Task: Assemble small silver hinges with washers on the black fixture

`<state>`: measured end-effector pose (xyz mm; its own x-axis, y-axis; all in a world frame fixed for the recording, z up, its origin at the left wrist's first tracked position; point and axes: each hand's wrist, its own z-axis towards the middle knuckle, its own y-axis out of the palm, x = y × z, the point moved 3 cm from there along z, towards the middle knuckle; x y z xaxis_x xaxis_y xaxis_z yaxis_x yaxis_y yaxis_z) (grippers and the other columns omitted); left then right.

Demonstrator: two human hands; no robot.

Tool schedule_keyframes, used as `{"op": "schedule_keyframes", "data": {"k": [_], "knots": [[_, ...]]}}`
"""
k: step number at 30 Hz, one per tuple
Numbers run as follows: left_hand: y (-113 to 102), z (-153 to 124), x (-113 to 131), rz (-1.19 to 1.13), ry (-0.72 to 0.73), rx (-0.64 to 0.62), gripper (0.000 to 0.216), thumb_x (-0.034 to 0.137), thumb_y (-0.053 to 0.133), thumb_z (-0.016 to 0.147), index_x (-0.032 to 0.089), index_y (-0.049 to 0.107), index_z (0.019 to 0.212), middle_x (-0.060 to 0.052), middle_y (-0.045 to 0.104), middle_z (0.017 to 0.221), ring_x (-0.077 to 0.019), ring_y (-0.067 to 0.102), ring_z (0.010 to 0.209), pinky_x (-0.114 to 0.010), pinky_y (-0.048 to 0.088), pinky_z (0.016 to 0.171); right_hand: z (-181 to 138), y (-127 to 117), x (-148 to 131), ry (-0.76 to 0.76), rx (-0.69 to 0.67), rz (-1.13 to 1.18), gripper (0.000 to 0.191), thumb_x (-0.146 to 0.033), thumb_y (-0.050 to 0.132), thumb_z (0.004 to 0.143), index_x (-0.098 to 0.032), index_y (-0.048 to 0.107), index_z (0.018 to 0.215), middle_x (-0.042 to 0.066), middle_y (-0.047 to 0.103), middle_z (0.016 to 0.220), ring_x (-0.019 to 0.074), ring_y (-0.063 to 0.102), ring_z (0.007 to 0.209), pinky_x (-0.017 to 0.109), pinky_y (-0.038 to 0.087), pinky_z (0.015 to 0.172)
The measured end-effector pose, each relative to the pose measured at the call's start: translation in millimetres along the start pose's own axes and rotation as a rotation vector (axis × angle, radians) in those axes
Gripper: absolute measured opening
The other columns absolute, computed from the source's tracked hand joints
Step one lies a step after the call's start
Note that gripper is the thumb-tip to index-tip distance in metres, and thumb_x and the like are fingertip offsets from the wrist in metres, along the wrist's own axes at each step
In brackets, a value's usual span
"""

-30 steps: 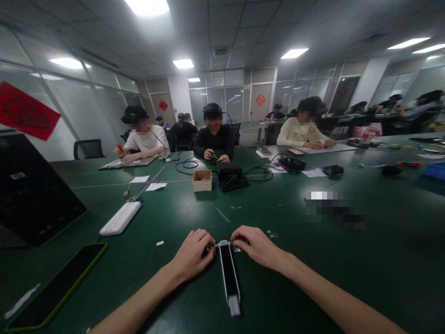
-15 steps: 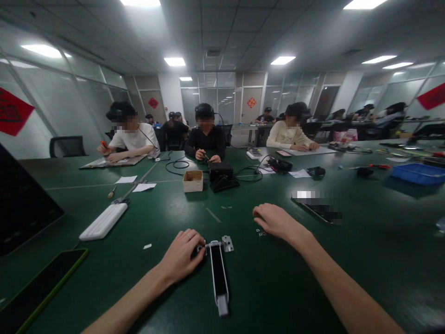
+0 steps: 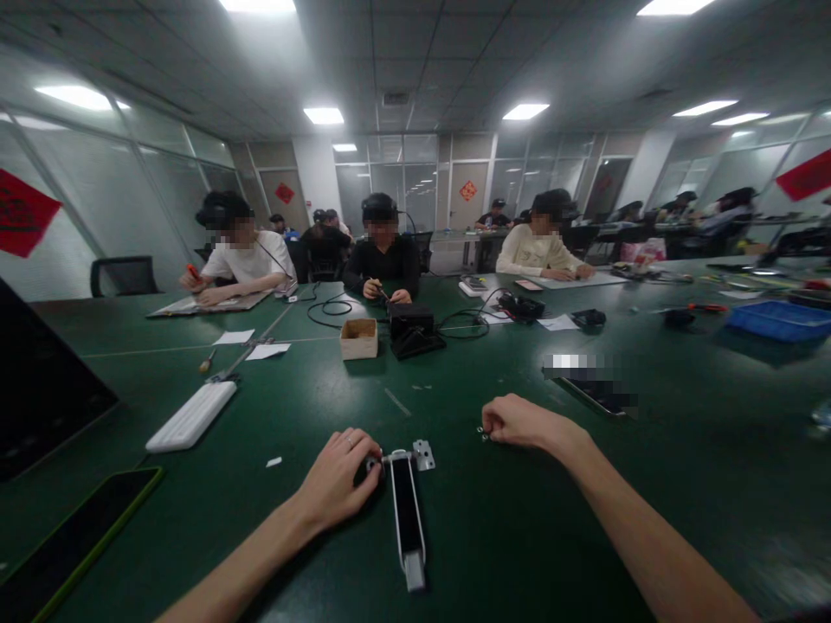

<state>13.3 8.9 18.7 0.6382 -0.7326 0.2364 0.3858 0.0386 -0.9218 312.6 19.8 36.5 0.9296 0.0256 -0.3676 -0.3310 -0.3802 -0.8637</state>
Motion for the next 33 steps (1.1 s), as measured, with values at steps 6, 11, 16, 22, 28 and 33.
{"op": "schedule_keyframes", "data": {"k": [6, 11, 16, 22, 28, 33], "knots": [[-3, 0, 1, -0.003, 0.005, 0.035, 0.014, 0.021, 0.047, 0.085, 0.019, 0.059, 0.091, -0.006, 0.062, 0.091, -0.0227, 0.056, 0.084, -0.036, 0.044, 0.075, 1, 2, 1, 0.099, -0.011, 0.017, 0.014, -0.011, 0.056, 0.075, -0.013, 0.066, 0.085, 0.008, 0.066, 0.090, 0.0197, 0.063, 0.080, 0.027, 0.046, 0.063], [-7, -1, 0, -0.006, -0.004, 0.078, 0.012, 0.021, 0.048, 0.085, 0.019, 0.059, 0.090, -0.006, 0.062, 0.091, -0.0229, 0.057, 0.084, -0.036, 0.045, 0.075, -1, 2, -8, 0.104, 0.034, 0.028, 0.010, -0.011, 0.059, 0.075, -0.014, 0.065, 0.081, 0.009, 0.066, 0.090, 0.0210, 0.064, 0.081, 0.028, 0.047, 0.063], [-8, -3, -1, -0.013, -0.020, 0.115, 0.012, 0.022, 0.047, 0.087, 0.019, 0.058, 0.091, -0.007, 0.062, 0.093, -0.0231, 0.056, 0.086, -0.037, 0.045, 0.076, -3, -2, -13, 0.024, 0.101, 0.039, 0.011, -0.006, 0.059, 0.072, -0.014, 0.063, 0.078, 0.008, 0.066, 0.085, 0.0194, 0.064, 0.076, 0.026, 0.046, 0.061], [-7, -6, -1, -0.046, -0.011, 0.198, 0.013, 0.021, 0.047, 0.088, 0.019, 0.058, 0.094, -0.007, 0.061, 0.095, -0.0226, 0.056, 0.087, -0.037, 0.046, 0.078, 1, 6, -38, -0.287, 0.448, 0.154, 0.015, -0.016, 0.047, 0.086, -0.017, 0.059, 0.096, 0.007, 0.064, 0.090, 0.0179, 0.061, 0.076, 0.030, 0.048, 0.068], [0, -7, 3, -0.074, 0.048, 0.259, 0.008, 0.026, 0.054, 0.091, 0.019, 0.057, 0.089, -0.003, 0.061, 0.083, -0.0187, 0.056, 0.076, -0.029, 0.046, 0.067, -3, 63, -106, -0.624, 0.597, 0.495, 0.011, -0.020, 0.047, 0.088, -0.018, 0.057, 0.092, 0.005, 0.062, 0.086, 0.0172, 0.060, 0.077, 0.029, 0.049, 0.070], [8, -9, 4, -0.079, 0.145, 0.309, 0.018, 0.032, 0.049, 0.097, 0.018, 0.056, 0.086, -0.003, 0.062, 0.079, -0.0168, 0.056, 0.071, -0.027, 0.045, 0.064, -9, 86, -126, -0.693, 0.554, 0.590, 0.011, -0.021, 0.046, 0.090, -0.019, 0.057, 0.088, 0.003, 0.062, 0.083, 0.0153, 0.060, 0.077, 0.026, 0.047, 0.071]]}}
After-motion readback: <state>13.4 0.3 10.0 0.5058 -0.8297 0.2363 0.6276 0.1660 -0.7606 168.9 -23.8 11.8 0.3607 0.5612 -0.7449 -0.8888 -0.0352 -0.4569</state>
